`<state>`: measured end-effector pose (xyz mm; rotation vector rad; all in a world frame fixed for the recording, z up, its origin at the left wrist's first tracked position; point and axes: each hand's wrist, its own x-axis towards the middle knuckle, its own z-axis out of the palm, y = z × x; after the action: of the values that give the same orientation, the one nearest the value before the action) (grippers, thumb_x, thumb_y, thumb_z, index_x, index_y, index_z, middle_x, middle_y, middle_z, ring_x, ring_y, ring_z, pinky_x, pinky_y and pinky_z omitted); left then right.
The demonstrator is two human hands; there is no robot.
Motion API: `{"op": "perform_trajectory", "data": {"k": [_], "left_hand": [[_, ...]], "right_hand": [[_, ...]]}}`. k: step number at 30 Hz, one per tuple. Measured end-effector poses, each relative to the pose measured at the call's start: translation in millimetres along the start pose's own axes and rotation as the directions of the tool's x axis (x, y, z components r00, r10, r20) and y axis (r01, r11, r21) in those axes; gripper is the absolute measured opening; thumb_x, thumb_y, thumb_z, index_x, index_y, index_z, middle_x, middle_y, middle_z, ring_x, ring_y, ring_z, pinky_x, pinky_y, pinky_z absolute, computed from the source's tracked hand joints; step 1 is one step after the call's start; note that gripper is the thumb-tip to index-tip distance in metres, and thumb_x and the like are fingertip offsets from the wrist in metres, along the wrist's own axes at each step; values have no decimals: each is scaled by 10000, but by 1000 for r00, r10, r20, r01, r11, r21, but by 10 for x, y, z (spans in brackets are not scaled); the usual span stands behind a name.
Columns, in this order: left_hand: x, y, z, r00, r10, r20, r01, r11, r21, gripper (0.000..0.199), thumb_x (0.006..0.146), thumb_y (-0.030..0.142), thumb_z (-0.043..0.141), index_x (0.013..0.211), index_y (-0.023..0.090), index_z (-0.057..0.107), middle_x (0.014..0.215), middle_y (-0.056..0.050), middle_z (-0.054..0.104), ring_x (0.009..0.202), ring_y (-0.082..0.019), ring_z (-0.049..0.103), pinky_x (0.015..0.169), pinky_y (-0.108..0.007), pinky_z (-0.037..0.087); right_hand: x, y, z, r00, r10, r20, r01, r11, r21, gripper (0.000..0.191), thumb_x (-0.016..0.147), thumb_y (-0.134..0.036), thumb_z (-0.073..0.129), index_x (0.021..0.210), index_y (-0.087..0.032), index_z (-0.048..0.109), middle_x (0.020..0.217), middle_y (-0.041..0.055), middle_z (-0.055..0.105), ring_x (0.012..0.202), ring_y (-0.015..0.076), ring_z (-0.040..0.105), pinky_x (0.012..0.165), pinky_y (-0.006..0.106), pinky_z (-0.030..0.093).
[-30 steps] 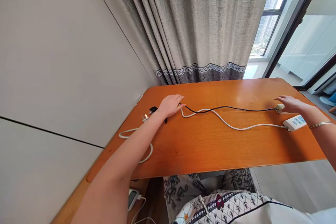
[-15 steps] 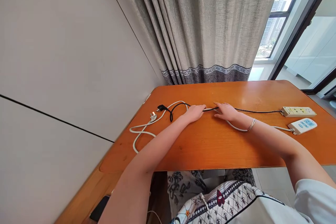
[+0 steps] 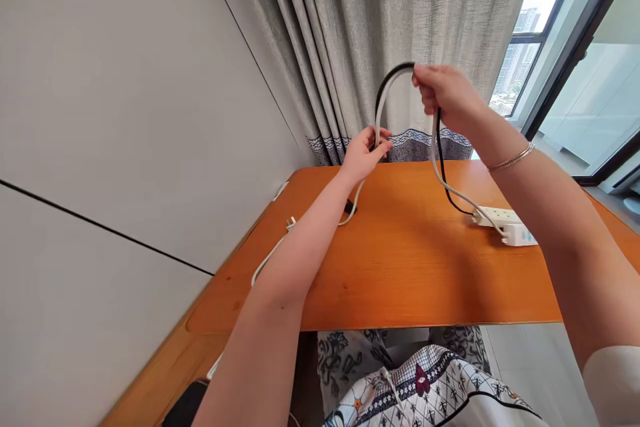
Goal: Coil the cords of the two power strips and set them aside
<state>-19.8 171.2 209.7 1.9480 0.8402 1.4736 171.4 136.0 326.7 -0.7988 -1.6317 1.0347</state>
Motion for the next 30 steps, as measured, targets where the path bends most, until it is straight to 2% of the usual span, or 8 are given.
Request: {"op": "perform_trajectory", "data": {"k": [3, 8, 11, 14, 18, 21, 24, 30], "left_hand": [[-21, -68, 32, 989, -119, 92, 116, 992, 41, 132, 753, 135, 699, 837, 154, 599, 743, 3, 645, 695, -125, 634, 738, -277, 509], [-366, -292, 230, 874, -434, 220, 473, 864, -175, 208, 760, 212, 719, 787, 167, 518, 626, 24, 622, 617, -122, 631, 735, -303, 518], [-545, -342, 370, 891, -412, 191, 454, 810, -371, 267, 793, 372, 719, 845, 180, 542, 556, 70, 518, 615, -110, 596, 747, -279, 499], [-658, -326, 491, 907, -396, 140, 413, 777, -475, 447, 857, 623, 561, 930, 184, 600, 515, 87, 356, 489, -95, 431, 603, -259, 445], [-816, -241, 658, 914, -319, 251, 402, 798, -449, 695, 669, 777, 647, 1027, 181, 641, 717, 5, 587, 470, -62, 310, 470, -250, 300], [-944, -143, 799, 865, -265, 426, 440, 809, -390, 650, 523, 628, 837, 931, 150, 669, 830, -69, 692, 580, -97, 511, 574, -256, 405], [-1037, -77, 855, 807, -299, 509, 494, 814, -305, 367, 611, 406, 829, 798, 130, 674, 726, -66, 694, 688, -154, 623, 695, -290, 474], [-1077, -154, 543, 835, -433, 339, 484, 872, -78, 82, 659, 180, 690, 682, 145, 620, 615, 14, 597, 606, -111, 554, 652, -262, 453]], "right_hand": [[89, -437, 10, 982, -64, -178, 87, 989, 123, 396, 1043, -257, 406, 652, -209, 449, 529, -80, 211, 452, 83, 141, 429, 233, 220], [201, -796, -10, 910, -106, -401, 235, 929, 287, 419, 1079, -285, 319, 692, -174, 437, 538, -100, 167, 438, 54, 124, 432, 181, 205], [258, -806, -3, 901, -58, -430, 234, 899, 370, 398, 1079, -311, 323, 723, -174, 438, 550, -105, 158, 432, 48, 125, 428, 169, 199], [285, -764, 34, 909, -50, -414, 231, 887, 399, 381, 1076, -336, 334, 748, -178, 446, 559, -104, 147, 437, 53, 137, 418, 169, 185], [307, -738, 65, 892, -36, -450, 230, 894, 385, 344, 1072, -328, 361, 771, -182, 443, 591, -99, 116, 452, 59, 127, 411, 163, 186], [319, -722, 11, 869, 5, -494, 220, 891, 396, 366, 1082, -348, 313, 774, -191, 431, 596, -100, 97, 453, 65, 109, 409, 156, 184], [313, -689, -140, 855, 36, -518, 211, 887, 410, 371, 1086, -337, 293, 771, -193, 426, 569, -113, 111, 444, 60, 113, 412, 147, 192], [248, -653, -499, 812, 72, -579, 229, 873, 431, 415, 1074, -329, 313, 732, -179, 494, 470, -132, 158, 407, 42, 128, 415, 143, 205]]}}
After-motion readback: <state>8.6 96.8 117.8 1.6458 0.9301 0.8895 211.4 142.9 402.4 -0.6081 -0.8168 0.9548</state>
